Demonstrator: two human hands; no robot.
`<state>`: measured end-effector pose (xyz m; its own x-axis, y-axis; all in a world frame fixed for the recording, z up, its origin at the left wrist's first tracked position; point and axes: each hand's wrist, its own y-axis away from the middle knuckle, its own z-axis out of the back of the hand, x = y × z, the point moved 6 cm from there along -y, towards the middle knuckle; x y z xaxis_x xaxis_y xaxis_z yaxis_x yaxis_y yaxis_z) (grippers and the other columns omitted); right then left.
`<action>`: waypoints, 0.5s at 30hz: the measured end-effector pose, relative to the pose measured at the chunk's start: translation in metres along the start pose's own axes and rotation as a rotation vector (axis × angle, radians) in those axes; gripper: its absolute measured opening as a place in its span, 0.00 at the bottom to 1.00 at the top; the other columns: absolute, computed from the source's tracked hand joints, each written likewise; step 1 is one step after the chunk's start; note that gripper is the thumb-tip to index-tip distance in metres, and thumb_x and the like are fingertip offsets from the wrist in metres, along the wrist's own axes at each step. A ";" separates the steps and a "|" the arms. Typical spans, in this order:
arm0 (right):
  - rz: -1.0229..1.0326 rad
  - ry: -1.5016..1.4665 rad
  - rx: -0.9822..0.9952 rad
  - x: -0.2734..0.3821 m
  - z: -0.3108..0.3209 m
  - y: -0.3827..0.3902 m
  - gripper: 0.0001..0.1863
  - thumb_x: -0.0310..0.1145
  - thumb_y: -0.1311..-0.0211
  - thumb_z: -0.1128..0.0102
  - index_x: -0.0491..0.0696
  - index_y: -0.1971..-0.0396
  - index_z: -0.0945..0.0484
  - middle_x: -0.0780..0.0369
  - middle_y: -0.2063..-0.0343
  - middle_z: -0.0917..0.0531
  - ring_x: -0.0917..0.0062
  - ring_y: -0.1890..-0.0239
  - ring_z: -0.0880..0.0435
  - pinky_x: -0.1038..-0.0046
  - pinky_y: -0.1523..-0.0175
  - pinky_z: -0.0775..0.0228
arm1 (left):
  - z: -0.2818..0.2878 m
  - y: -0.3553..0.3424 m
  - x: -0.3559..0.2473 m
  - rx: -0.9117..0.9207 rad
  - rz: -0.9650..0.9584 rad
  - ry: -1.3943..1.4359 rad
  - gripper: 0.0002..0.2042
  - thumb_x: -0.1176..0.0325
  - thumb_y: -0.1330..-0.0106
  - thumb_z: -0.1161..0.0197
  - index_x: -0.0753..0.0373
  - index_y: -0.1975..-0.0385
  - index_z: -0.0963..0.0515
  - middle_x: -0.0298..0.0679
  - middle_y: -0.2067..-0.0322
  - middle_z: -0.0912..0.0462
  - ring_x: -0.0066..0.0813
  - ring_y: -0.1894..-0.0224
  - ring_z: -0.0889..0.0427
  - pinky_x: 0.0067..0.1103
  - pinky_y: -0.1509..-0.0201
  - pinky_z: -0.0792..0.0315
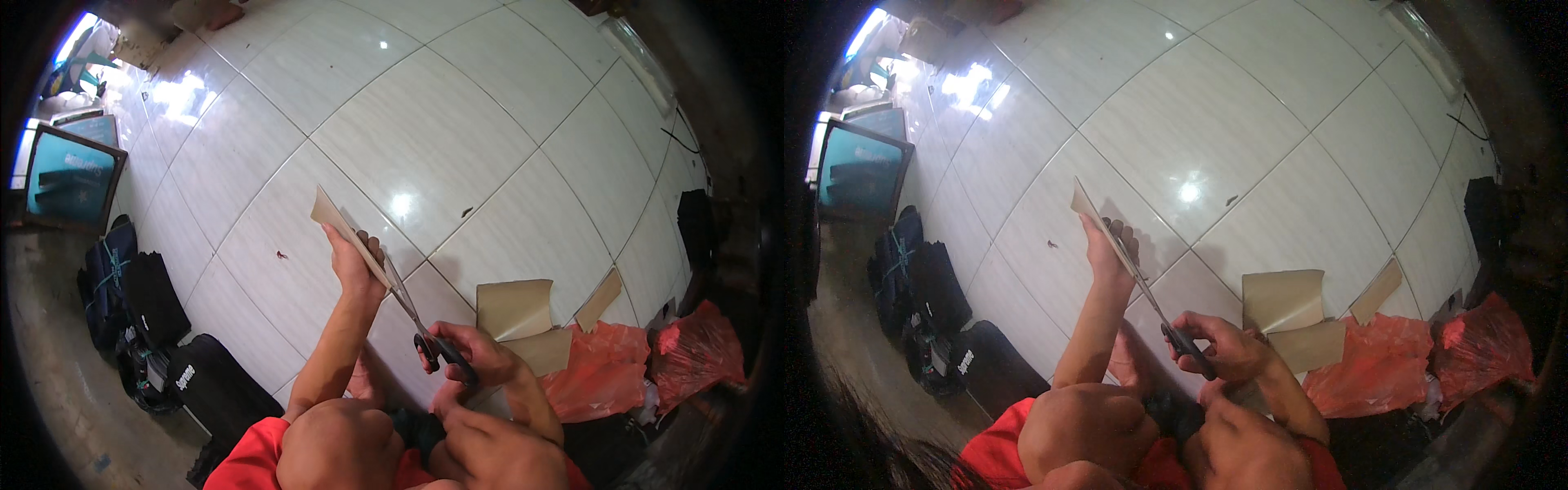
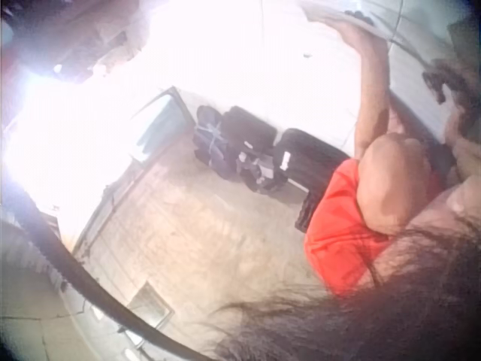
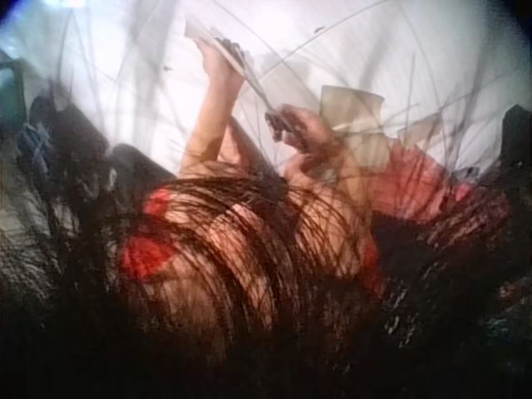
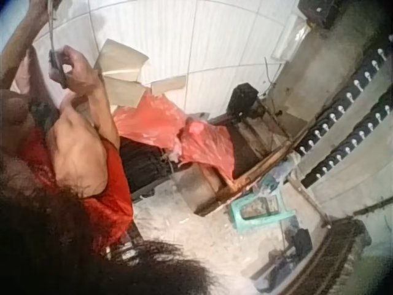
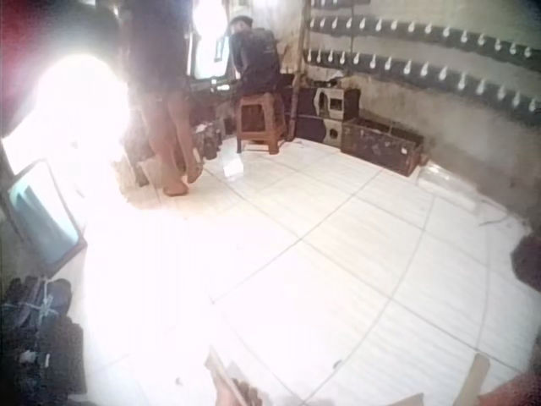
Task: The person uses scissors to cut a rectangular piece of brown paper while sitting on the floor.
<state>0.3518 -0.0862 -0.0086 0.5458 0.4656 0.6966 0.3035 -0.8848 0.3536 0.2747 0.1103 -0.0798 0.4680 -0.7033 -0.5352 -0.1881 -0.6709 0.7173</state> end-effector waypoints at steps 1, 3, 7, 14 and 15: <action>0.019 0.057 -0.026 0.001 0.000 -0.003 0.22 0.37 0.41 0.26 0.48 0.52 0.27 0.68 0.60 0.21 0.83 0.55 0.23 0.79 0.58 0.24 | -0.001 0.001 -0.003 -0.031 -0.037 -0.019 0.24 0.36 0.26 0.57 0.52 0.72 0.37 0.27 0.82 0.41 0.20 0.83 0.43 0.19 0.83 0.47; -0.005 0.035 -0.067 0.004 -0.001 -0.001 0.30 0.48 0.44 0.25 0.46 0.50 0.28 0.66 0.60 0.22 0.82 0.55 0.24 0.76 0.51 0.28 | -0.008 0.004 0.005 -0.048 -0.049 -0.019 0.23 0.38 0.25 0.58 0.51 0.70 0.37 0.27 0.82 0.40 0.20 0.84 0.42 0.19 0.85 0.47; 0.067 0.019 -0.069 -0.009 0.003 -0.004 0.23 0.37 0.41 0.26 0.48 0.52 0.28 0.68 0.61 0.23 0.83 0.55 0.23 0.79 0.58 0.23 | -0.007 0.000 0.017 0.006 -0.017 0.017 0.22 0.39 0.24 0.58 0.52 0.70 0.36 0.27 0.81 0.38 0.21 0.84 0.40 0.20 0.86 0.46; 0.095 0.076 -0.128 -0.016 0.005 -0.005 0.22 0.31 0.42 0.27 0.49 0.52 0.29 0.67 0.60 0.23 0.83 0.55 0.23 0.83 0.62 0.24 | 0.003 -0.004 0.029 -0.112 -0.014 -0.089 0.25 0.39 0.24 0.59 0.58 0.64 0.30 0.33 0.74 0.30 0.26 0.79 0.30 0.23 0.78 0.34; 0.109 0.078 -0.145 -0.017 0.007 -0.005 0.23 0.31 0.44 0.26 0.50 0.52 0.29 0.68 0.60 0.22 0.84 0.55 0.23 0.84 0.64 0.26 | 0.001 -0.004 0.032 -0.109 -0.007 -0.076 0.25 0.39 0.24 0.59 0.58 0.64 0.30 0.33 0.74 0.30 0.26 0.79 0.30 0.23 0.78 0.34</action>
<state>0.3466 -0.0900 -0.0267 0.5053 0.3694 0.7799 0.1274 -0.9258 0.3560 0.2894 0.0907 -0.1001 0.4015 -0.7174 -0.5693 -0.0882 -0.6490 0.7557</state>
